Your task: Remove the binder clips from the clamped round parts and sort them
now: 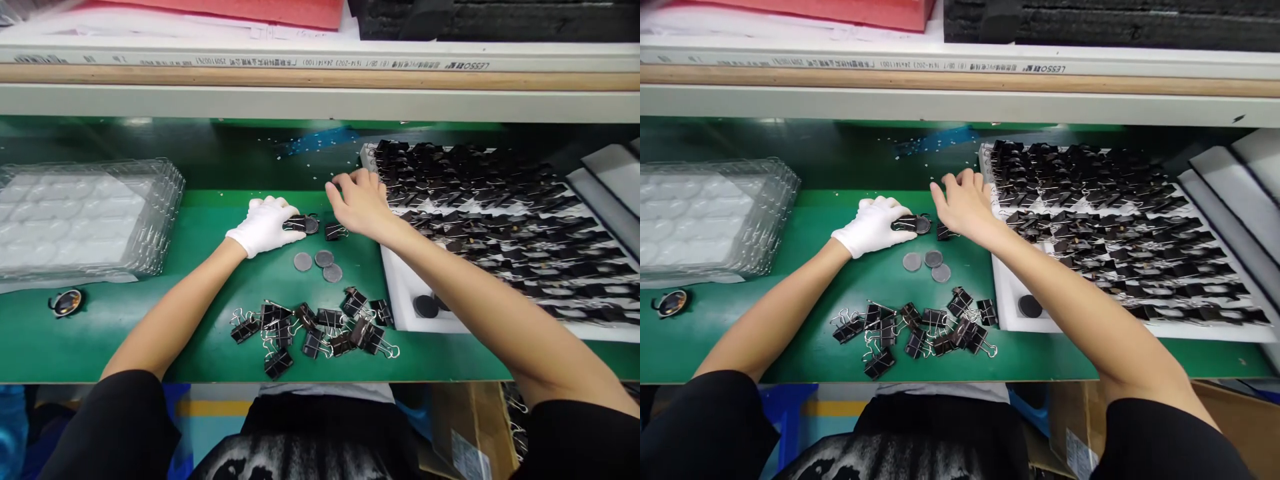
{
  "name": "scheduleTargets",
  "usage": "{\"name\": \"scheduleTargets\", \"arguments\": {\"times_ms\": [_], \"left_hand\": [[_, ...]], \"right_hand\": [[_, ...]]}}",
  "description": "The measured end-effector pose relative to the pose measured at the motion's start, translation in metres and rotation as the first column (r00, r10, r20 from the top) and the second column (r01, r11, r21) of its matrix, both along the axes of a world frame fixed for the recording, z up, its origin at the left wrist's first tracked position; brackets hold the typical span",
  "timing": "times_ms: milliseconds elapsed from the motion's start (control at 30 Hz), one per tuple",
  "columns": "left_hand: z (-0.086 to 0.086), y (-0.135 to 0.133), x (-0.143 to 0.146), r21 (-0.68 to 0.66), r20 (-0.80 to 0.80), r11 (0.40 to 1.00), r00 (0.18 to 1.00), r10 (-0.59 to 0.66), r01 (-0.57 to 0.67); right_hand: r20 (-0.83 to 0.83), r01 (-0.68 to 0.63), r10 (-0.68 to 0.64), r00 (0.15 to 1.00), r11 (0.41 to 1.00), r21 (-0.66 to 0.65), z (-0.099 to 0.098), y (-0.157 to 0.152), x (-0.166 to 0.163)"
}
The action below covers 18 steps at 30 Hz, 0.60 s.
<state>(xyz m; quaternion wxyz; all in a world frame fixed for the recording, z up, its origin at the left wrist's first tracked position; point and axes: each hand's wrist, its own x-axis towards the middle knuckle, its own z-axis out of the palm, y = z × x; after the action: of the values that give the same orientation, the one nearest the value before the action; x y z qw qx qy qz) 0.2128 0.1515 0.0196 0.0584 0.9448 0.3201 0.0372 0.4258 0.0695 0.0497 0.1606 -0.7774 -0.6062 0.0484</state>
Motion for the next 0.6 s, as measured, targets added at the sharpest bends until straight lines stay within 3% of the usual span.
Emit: {"name": "scheduleTargets", "arguments": {"times_ms": [100, 233, 367, 600], "left_hand": [[-0.005, -0.003, 0.0, -0.008, 0.062, 1.0, 0.998, -0.029, 0.03], [-0.009, -0.002, -0.001, -0.016, 0.086, 0.999, 0.995, -0.042, 0.043], [-0.009, -0.002, -0.001, -0.031, 0.087, 0.998, 0.994, -0.059, 0.062], [-0.011, -0.009, 0.007, -0.048, 0.099, 0.996, 0.993, -0.067, 0.072]], "right_hand": [[-0.068, 0.06, -0.053, 0.996, 0.993, 0.101, -0.018, 0.018, -0.015], [-0.103, 0.112, -0.109, 0.989, 0.994, 0.021, -0.038, 0.033, -0.02], [-0.207, 0.195, -0.191, 0.959, 0.981, 0.0, -0.049, 0.033, -0.01], [-0.198, 0.247, -0.218, 0.956, 0.959, 0.136, -0.064, 0.028, 0.001]]}}
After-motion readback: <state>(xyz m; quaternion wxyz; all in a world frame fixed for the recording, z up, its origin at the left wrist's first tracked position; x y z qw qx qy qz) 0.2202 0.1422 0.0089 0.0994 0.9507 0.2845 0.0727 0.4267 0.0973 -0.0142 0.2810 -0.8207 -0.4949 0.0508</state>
